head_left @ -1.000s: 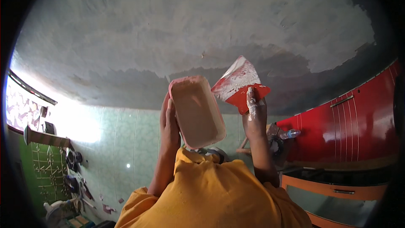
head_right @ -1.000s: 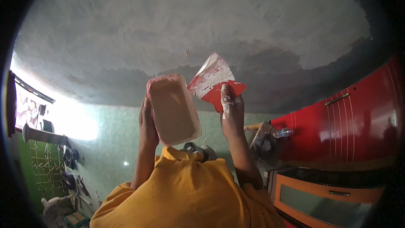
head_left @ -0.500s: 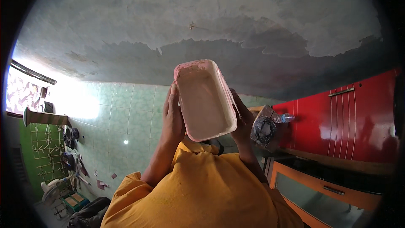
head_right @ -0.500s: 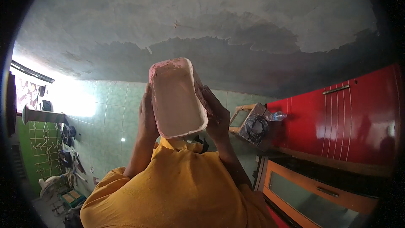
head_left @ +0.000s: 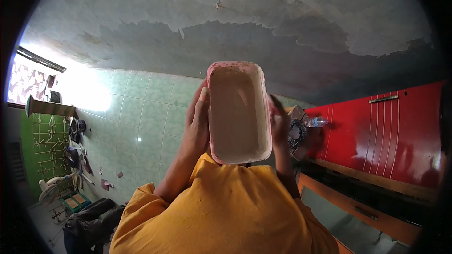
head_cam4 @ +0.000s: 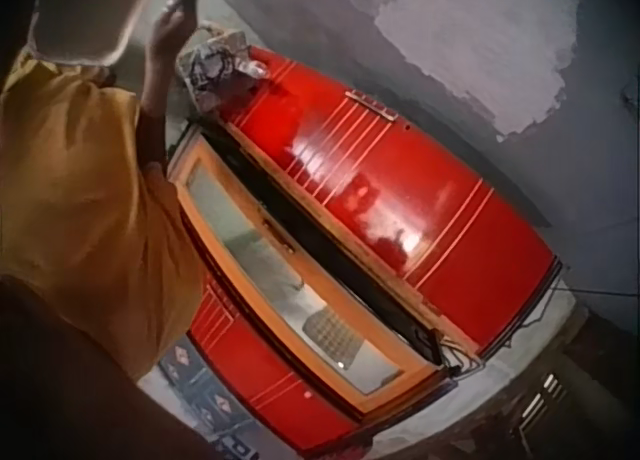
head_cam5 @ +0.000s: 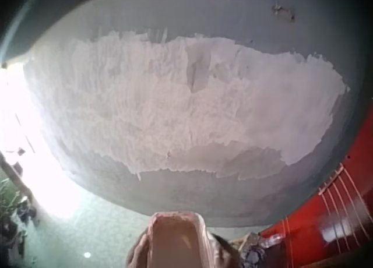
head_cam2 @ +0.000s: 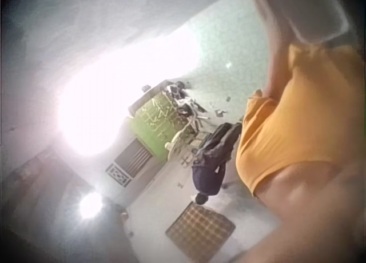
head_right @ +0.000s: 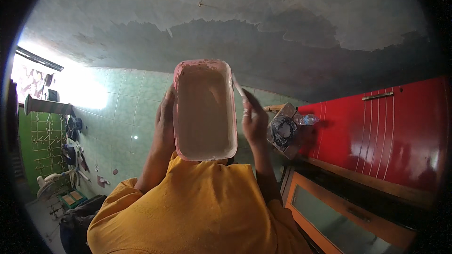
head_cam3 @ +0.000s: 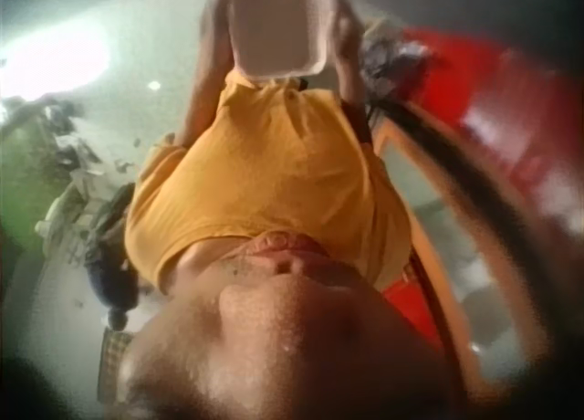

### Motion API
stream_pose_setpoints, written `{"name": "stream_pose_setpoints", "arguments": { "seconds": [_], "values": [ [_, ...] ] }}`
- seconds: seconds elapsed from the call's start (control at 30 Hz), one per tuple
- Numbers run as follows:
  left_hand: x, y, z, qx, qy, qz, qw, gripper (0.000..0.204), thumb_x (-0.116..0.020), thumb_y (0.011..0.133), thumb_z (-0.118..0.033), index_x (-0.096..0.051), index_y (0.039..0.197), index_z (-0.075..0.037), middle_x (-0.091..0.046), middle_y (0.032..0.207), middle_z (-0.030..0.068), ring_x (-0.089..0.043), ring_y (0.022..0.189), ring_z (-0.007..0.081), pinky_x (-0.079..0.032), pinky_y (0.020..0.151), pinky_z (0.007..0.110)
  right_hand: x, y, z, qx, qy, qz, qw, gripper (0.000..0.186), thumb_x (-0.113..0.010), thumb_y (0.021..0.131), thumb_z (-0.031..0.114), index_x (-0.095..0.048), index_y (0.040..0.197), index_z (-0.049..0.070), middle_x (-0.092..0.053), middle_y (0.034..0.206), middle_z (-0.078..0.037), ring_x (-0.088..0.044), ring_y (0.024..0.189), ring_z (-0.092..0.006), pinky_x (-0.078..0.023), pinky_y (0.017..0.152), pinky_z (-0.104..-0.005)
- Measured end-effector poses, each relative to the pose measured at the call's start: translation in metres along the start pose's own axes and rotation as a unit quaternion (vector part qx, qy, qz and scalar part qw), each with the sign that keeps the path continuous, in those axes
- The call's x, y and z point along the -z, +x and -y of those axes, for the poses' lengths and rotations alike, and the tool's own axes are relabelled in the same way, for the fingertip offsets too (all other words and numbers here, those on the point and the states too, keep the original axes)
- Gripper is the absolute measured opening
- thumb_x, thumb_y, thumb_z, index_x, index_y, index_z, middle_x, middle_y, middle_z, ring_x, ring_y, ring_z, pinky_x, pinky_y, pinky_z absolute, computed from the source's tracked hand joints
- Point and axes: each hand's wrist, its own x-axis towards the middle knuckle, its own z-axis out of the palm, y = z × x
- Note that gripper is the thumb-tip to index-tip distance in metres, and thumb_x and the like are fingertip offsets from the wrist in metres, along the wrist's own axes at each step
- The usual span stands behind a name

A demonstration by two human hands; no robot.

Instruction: The person uses a putty knife to scoop plaster from a plastic container and apply it to a grey wall with smoothing strokes.

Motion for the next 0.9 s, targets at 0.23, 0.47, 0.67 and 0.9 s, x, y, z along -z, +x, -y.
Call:
{"name": "stream_pose_setpoints", "arguments": {
  "seconds": [0.23,0.47,0.67,0.9],
  "values": [
    [0.008,0.005,0.003,-0.042,0.08,0.017,0.996,0.063,-0.047,0.11,-0.038,-0.037,0.153,0.007,-0.05,0.15,0.0196,-0.047,0.138,0.0227,-0.036,0.115,0.034,0.08,0.013,0.064,-0.03,0.086,-0.056,0.994,0.026,-0.068,0.1,0.013,-0.052,0.116,0.0,-0.066,0.104,-0.007,-0.061,0.094,-0.0105,-0.051,0.084,-0.029],
    [0.003,0.0,0.005,-0.038,0.126,0.006,0.991,0.063,-0.047,0.11,-0.037,-0.034,0.154,0.007,-0.049,0.149,0.0191,-0.047,0.138,0.0223,-0.036,0.115,0.035,0.07,0.0,0.078,0.018,0.089,-0.122,0.988,0.023,-0.064,0.102,0.011,-0.053,0.118,-0.001,-0.065,0.105,-0.008,-0.063,0.093,-0.0137,-0.052,0.086,-0.0296],
    [-0.014,-0.014,0.017,0.031,-0.056,-0.038,0.997,0.058,-0.041,0.111,-0.041,-0.042,0.151,0.002,-0.052,0.144,0.0122,-0.05,0.132,0.0179,-0.041,0.11,0.032,0.019,-0.033,0.02,0.081,0.14,0.01,0.987,0.039,-0.051,0.108,0.017,-0.051,0.141,-0.004,-0.06,0.136,-0.017,-0.062,0.121,-0.0213,-0.05,0.099,-0.0337],
    [-0.018,-0.025,0.009,0.001,0.005,-0.043,0.999,0.056,-0.04,0.111,-0.043,-0.049,0.145,0.001,-0.057,0.139,0.0087,-0.055,0.123,0.0141,-0.045,0.104,0.03,0.0,-0.026,0.058,0.018,0.256,0.078,0.963,0.054,-0.057,0.105,0.017,-0.041,0.153,-0.001,-0.05,0.153,-0.018,-0.05,0.139,-0.0271,-0.042,0.115,-0.0381]
  ]
}}
